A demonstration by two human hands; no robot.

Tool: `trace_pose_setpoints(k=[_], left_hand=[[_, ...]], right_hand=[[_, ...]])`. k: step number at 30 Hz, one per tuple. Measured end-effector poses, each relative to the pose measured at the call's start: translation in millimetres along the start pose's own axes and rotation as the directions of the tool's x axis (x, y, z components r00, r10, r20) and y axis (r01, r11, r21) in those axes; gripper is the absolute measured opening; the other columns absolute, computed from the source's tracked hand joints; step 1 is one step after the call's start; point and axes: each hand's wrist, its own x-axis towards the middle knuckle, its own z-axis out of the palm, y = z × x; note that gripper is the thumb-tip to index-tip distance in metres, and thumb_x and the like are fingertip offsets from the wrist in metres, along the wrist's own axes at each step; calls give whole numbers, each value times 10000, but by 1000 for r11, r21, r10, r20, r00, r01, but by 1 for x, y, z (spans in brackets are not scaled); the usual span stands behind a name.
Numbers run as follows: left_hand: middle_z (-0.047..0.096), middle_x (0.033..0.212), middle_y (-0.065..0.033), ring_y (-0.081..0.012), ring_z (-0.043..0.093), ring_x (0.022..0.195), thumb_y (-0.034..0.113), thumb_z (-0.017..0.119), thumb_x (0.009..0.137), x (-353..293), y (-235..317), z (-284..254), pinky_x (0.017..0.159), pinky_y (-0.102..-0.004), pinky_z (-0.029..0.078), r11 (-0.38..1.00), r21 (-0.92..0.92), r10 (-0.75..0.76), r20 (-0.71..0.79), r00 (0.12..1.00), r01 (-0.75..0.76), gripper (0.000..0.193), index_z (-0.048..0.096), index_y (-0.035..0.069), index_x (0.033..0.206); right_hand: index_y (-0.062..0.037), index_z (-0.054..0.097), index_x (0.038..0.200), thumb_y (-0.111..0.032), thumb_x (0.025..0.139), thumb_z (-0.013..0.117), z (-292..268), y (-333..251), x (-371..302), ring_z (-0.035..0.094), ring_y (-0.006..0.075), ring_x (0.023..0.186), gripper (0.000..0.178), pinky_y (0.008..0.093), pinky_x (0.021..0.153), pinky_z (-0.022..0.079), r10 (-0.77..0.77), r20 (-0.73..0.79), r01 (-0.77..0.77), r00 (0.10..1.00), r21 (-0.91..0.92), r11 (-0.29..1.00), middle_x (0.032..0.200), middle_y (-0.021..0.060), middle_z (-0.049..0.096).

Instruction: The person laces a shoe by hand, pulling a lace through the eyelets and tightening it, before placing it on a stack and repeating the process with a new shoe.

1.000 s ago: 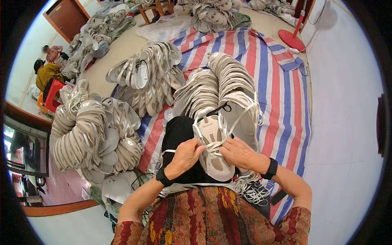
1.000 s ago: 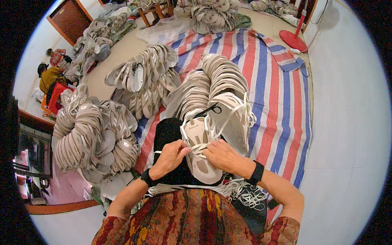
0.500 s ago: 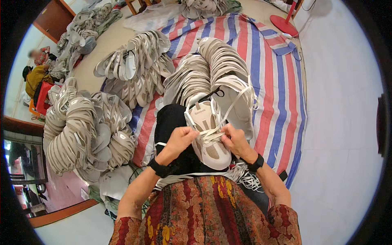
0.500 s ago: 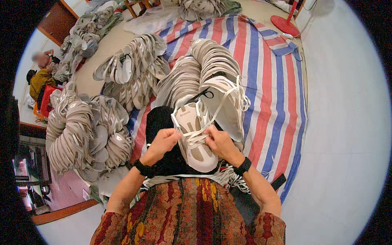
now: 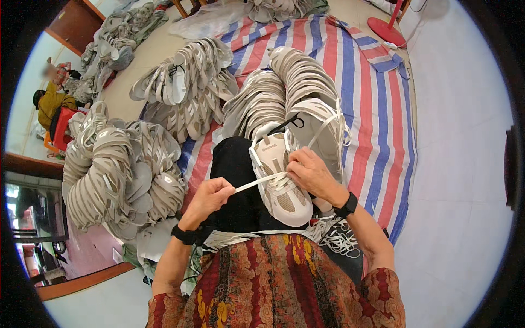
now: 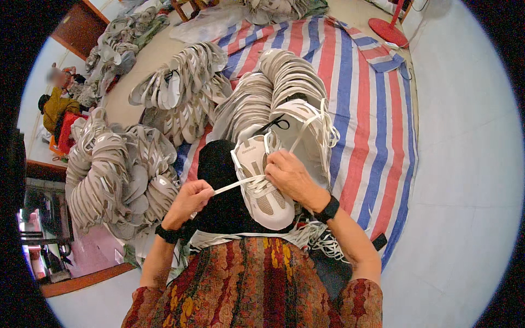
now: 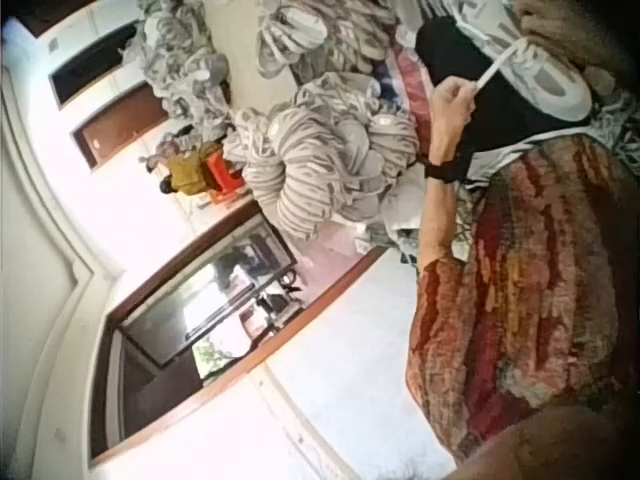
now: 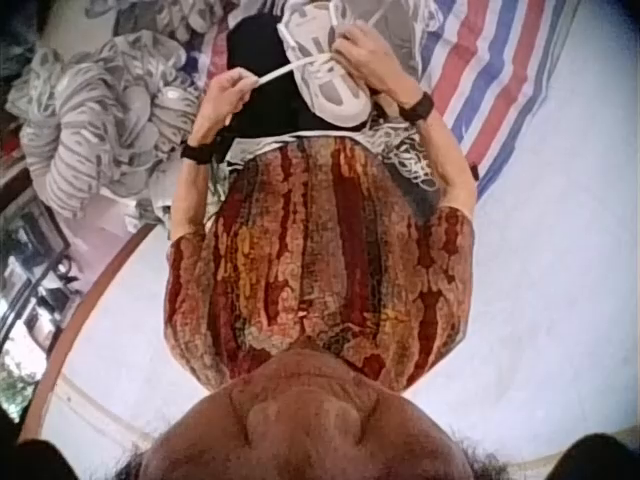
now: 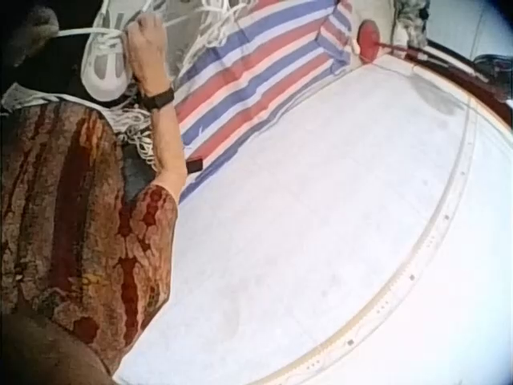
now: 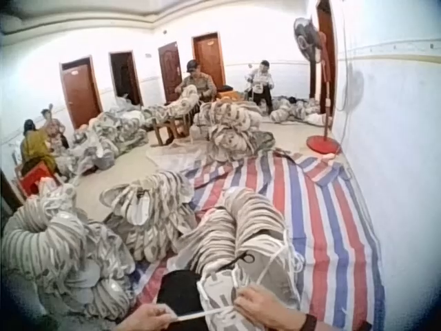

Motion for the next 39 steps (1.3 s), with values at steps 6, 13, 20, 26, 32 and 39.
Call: trace_pose_setpoints(k=[6, 13, 20, 26, 32, 39], left_hand=[[559, 626, 17, -72, 503, 538, 134, 595, 804, -45, -21, -63, 488, -217, 388, 943, 306, 158, -64, 985, -132, 150, 642, -9, 807], [533, 611, 10, -83, 483, 565, 76, 580, 771, -224, -134, -201, 515, -226, 385, 859, 416, 1, -585, 811, 299, 111, 613, -28, 750], [521, 641, -56, -134, 469, 608, 106, 561, 818, -359, -250, -285, 564, -283, 383, 804, 475, 270, -827, 493, 356, 137, 601, -24, 803], [544, 786, -96, -167, 503, 682, 157, 518, 858, -384, -277, -259, 616, -337, 410, 451, 484, 714, -700, 23, 750, 251, 580, -9, 1035], [542, 1097, -104, -204, 539, 947, 162, 478, 857, -243, -213, -217, 801, -307, 453, 891, 449, 444, -836, 322, -63, 352, 503, -25, 1154], [471, 1185, -186, -300, 460, 1111, 96, 714, 668, -40, -31, -3, 950, -352, 354, 551, 679, 741, -130, 659, -485, 649, 397, 11, 1227]], right_hand=[[-26, 547, 825, -137, 781, 592, -55, 24, -10, 543, 267, 608, 128, 342, 571, 439, 118, 333, -183, 935, 171, 968, 652, 100, 530], [39, 536, 658, -205, 814, 589, -326, 110, -73, 439, 121, 491, 295, 261, 485, 374, 598, 277, -527, 753, -291, 799, 510, 66, 439], [48, 565, 873, -125, 843, 544, -567, 143, -271, 474, 150, 562, 177, 267, 529, 400, 578, -441, -709, 687, -581, 399, 685, 74, 517], [-8, 577, 1086, -188, 895, 485, -442, 99, -305, 488, 121, 652, 278, 241, 608, 415, -115, -885, -846, 451, -465, 259, 728, 41, 527], [29, 554, 1000, -172, 917, 380, -223, -15, -217, 538, 167, 888, 279, 304, 843, 426, 567, -767, -381, 300, 448, 809, 918, 100, 570], [-9, 535, 1059, -47, 841, 505, -43, -46, -49, 486, 50, 529, 223, 182, 491, 406, 708, 25, -551, 706, 647, 527, 731, 45, 638]])
